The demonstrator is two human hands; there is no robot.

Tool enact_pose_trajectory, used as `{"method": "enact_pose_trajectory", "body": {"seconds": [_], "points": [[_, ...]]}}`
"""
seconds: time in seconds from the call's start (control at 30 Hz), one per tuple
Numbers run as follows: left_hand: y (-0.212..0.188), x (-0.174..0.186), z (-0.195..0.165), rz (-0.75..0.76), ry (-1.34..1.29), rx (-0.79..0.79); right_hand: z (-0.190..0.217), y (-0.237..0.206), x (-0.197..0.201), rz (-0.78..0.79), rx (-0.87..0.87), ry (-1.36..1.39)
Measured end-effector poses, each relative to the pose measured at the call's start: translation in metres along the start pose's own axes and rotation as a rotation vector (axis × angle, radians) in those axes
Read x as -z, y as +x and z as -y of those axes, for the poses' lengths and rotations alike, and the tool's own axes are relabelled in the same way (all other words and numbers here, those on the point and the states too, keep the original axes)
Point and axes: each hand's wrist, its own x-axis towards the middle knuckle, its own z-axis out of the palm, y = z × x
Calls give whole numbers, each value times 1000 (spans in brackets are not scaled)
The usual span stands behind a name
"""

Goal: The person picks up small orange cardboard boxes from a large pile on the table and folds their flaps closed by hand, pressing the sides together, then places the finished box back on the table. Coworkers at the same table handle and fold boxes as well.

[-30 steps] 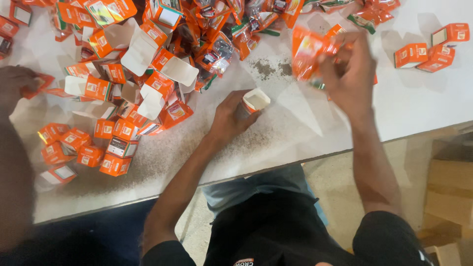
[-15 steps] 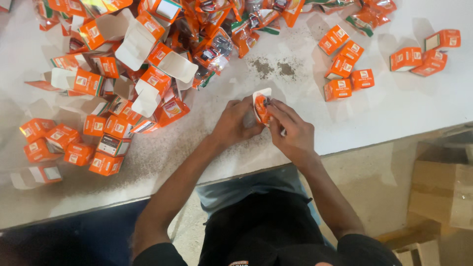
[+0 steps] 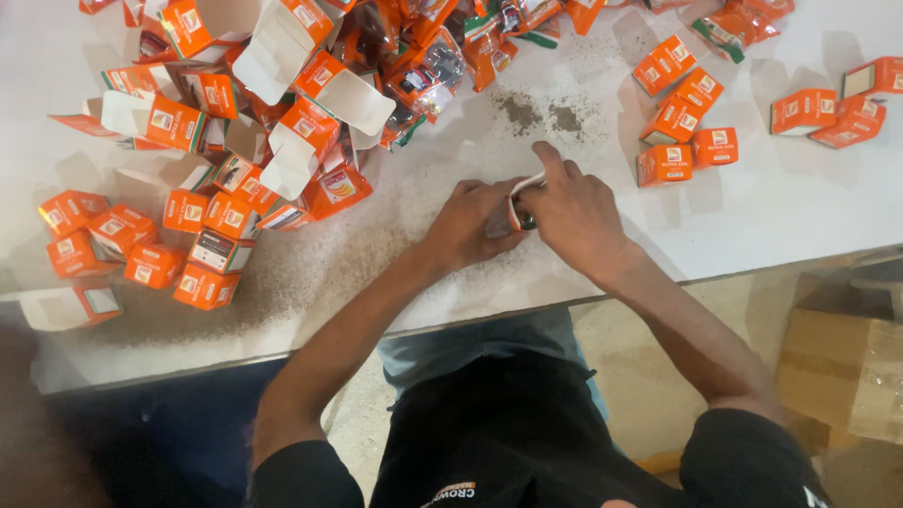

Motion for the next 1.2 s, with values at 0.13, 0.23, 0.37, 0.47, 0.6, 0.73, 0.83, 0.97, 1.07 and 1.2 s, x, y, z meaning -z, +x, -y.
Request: {"method": "enact_pose_trajectory", "body": {"seconds": [0.13, 0.23, 0.37, 0.47, 0.6, 0.73, 0.83, 0.97, 1.07, 1.2], "points": [[3, 5, -7, 30, -54, 105, -5, -3, -24, -91, -95, 96], [5, 7, -12, -2, 3, 93, -10, -23, -35, -305, -134, 207], [4, 8, -11, 23, -24, 104, -5, -40, -31, -326, 4, 257], [2, 6, -7, 24, -26, 80, 0, -36, -17, -174, -19, 135], [0, 0, -3, -68, -51, 81, 5, -23, -1, 26, -117, 129], [-1, -6, -6, -138, -289, 166, 0, -20, -6, 170, -170, 162], [-1, -9, -6, -236, -229, 240, -4, -26, -26, -51, -129, 333], [-2, -15, -2, -285, -342, 234, -5, -33, -57, -391, -204, 737], [-2, -18, 3, -264, -284, 169, -10, -35, -64, -431, -61, 447], [-3, -12, 3, -200, -32, -43, -13, -30, -60, -349, -14, 379]]}}
